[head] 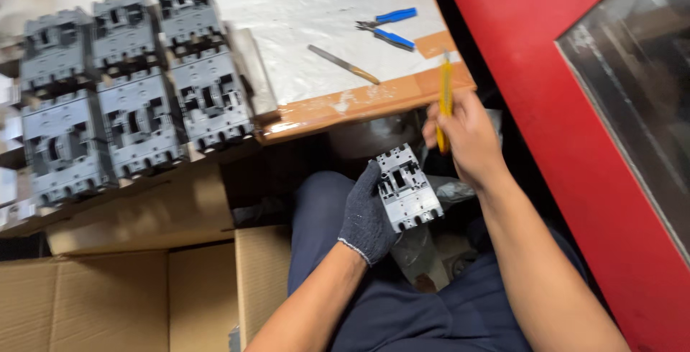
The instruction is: The person sits on the floor and processes gray molded plastic parts one by one. They use pliers to trim small protrusions, then use a metal file and a yellow utility knife to smooth and scrape surfaces. Finished parts are placed into a clear plastic bag and then into a cardboard box.
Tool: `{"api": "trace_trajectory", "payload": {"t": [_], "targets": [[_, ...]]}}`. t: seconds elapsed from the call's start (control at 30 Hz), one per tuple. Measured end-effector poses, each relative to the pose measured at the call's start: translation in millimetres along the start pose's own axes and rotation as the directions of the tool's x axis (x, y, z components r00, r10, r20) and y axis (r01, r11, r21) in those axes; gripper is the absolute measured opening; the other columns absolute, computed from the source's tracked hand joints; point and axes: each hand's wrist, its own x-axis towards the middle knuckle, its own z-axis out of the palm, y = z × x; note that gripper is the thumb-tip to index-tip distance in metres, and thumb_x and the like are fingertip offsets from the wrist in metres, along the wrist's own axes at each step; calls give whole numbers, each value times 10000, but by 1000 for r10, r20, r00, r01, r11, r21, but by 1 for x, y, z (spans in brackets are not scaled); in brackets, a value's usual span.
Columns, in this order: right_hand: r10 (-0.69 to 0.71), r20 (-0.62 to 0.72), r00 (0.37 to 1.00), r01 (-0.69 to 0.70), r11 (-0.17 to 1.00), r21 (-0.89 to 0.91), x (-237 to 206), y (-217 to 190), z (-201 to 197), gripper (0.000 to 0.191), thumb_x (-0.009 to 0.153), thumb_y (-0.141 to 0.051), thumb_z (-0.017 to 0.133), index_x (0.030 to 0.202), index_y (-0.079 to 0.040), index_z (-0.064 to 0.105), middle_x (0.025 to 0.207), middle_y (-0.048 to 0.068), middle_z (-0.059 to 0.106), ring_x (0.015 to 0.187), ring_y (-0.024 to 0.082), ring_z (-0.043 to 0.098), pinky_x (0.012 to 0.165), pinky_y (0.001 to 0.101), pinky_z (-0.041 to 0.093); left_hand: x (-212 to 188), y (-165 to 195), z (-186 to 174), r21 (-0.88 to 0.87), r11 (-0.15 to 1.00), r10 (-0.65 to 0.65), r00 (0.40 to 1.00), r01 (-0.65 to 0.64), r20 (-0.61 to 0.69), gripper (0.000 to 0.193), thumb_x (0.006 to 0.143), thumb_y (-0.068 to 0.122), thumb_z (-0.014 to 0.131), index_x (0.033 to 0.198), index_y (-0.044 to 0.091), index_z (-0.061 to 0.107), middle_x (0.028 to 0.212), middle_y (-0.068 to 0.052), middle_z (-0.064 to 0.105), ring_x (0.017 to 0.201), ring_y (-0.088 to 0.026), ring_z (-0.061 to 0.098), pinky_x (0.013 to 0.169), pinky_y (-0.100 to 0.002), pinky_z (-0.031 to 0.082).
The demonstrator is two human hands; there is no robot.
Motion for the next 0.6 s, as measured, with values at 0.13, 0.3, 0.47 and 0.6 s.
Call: {"api": "trace_trajectory", "payload": {"t": [0.13, 0.3, 0.47, 0.6], "targets": [[221, -86, 971, -210, 970, 121, -76, 4, -33, 204, 878, 41, 449, 1059, -6, 532, 959, 134, 631, 720, 167, 616, 619, 283, 516, -6, -20, 15, 59, 997, -48, 991, 56, -126, 534, 1036, 488, 506, 1282, 32, 636, 1158, -171, 713, 1034, -327, 695, 938, -450, 565], [329, -126, 936, -313, 941, 130, -114, 2, -44, 140, 904, -22, 471, 1020, -12, 549, 962, 114, 647, 686, 124, 604, 495, 228, 451, -17, -41, 29, 46, 987, -147, 984, 153, -102, 588, 1021, 525, 470, 1303, 33, 626, 1167, -172, 721, 1022, -325, 696, 937, -426, 564], [305, -98, 947, -306, 952, 9, -123, -5, -43, 211, 1026, -210, 541, 1066, -9, 595, 946, 75, 639, 648, 75, 559, 451, 181, 399, -23, -56, 27, 12, 985, -172, 985, 172, -34, 575, 1030, 510, 468, 1316, 33, 617, 1160, -173, 710, 1039, -319, 696, 950, -438, 574], [282, -50, 958, -281, 959, 26, -127, -14, -38, 258, 1007, -209, 623, 1173, -11, 632, 875, 51, 608, 626, 64, 527, 471, 187, 396, -27, -63, 19, 92, 980, -180, 983, 177, 28, 529, 1049, 493, 554, 1301, 31, 608, 1140, -154, 695, 1006, -306, 682, 918, -456, 569]]}}
